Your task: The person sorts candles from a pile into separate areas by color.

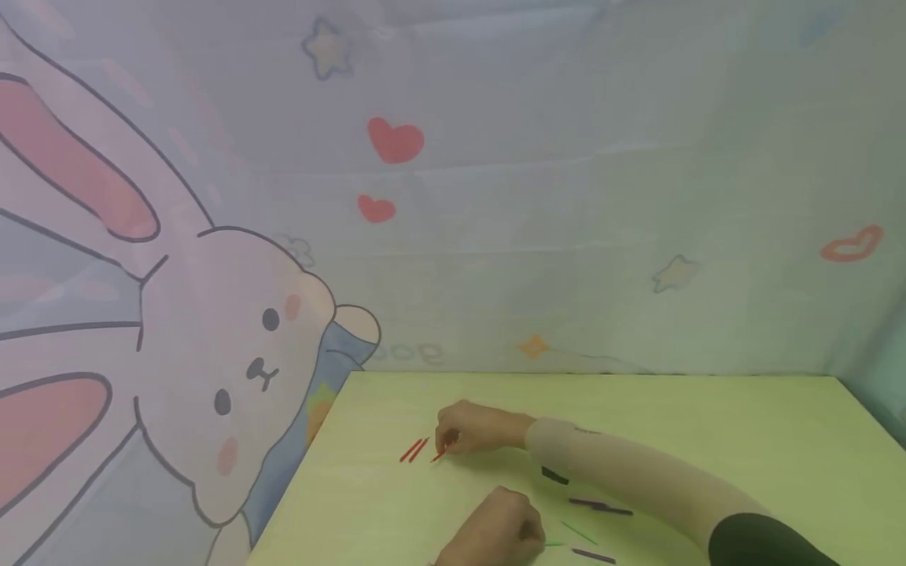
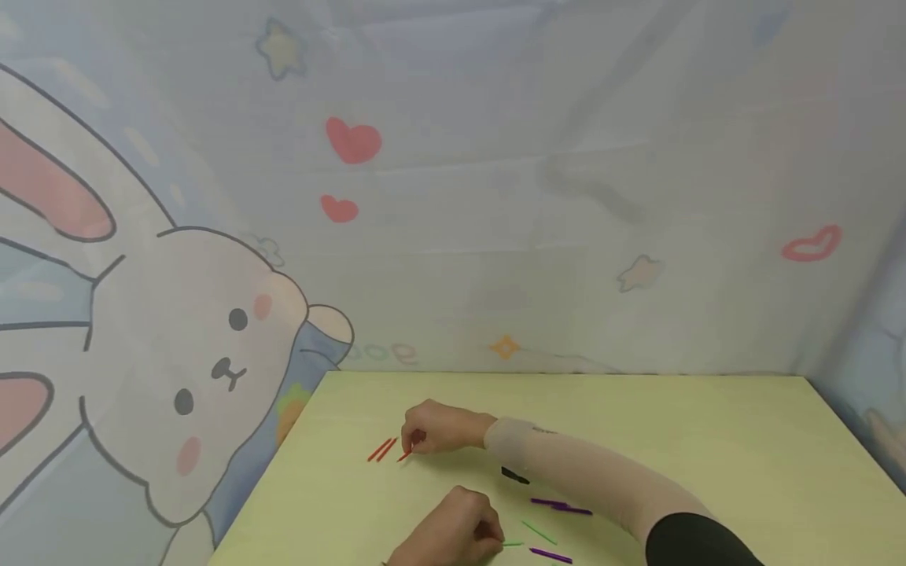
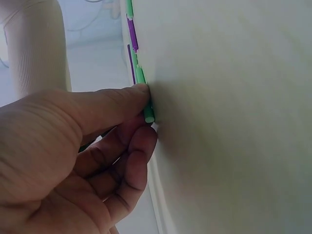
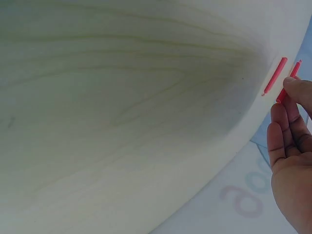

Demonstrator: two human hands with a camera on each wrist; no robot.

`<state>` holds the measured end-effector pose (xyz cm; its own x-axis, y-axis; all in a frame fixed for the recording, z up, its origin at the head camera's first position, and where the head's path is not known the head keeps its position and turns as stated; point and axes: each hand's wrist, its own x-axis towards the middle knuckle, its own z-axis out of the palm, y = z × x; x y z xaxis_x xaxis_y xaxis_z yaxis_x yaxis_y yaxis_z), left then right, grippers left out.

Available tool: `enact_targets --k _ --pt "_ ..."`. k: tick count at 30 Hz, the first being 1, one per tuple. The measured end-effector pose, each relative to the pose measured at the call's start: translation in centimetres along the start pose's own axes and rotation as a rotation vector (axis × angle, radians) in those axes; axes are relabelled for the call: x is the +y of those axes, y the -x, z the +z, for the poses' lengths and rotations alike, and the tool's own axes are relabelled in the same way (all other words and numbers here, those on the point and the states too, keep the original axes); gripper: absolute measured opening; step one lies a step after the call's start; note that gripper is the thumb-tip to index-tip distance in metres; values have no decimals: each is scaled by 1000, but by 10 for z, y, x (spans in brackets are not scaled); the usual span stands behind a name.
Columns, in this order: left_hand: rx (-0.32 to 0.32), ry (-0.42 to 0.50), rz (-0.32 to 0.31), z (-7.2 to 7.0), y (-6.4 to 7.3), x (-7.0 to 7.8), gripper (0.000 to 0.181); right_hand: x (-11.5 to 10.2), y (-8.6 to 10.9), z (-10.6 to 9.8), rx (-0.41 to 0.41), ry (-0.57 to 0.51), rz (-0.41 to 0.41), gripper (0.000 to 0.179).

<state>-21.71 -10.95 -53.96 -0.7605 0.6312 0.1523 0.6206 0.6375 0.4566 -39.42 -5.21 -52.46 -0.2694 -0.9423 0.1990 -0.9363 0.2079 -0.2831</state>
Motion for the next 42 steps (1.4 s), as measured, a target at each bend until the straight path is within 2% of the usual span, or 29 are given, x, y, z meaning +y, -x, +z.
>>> enact_targets --k 4,11,16,24,31,42 --pt "15 -28 7 1 1 0 20 -1 -6 4 -11 10 -13 12" --pt "-6 -11 -61 -1 1 2 22 -3 -13 10 -16 -20 -44 11" --pt "12 -45 -37 -1 0 2 22 -1 -20 17 -14 1 -62 11" --pt "-20 24 -97 0 0 2 23 2 -30 22 -13 34 -62 7" --pt "-5 34 -87 0 2 2 25 2 -34 23 -14 47 -56 7" --pt "-8 1 -67 -2 0 2 23 3 -36 24 -12 82 -64 8"
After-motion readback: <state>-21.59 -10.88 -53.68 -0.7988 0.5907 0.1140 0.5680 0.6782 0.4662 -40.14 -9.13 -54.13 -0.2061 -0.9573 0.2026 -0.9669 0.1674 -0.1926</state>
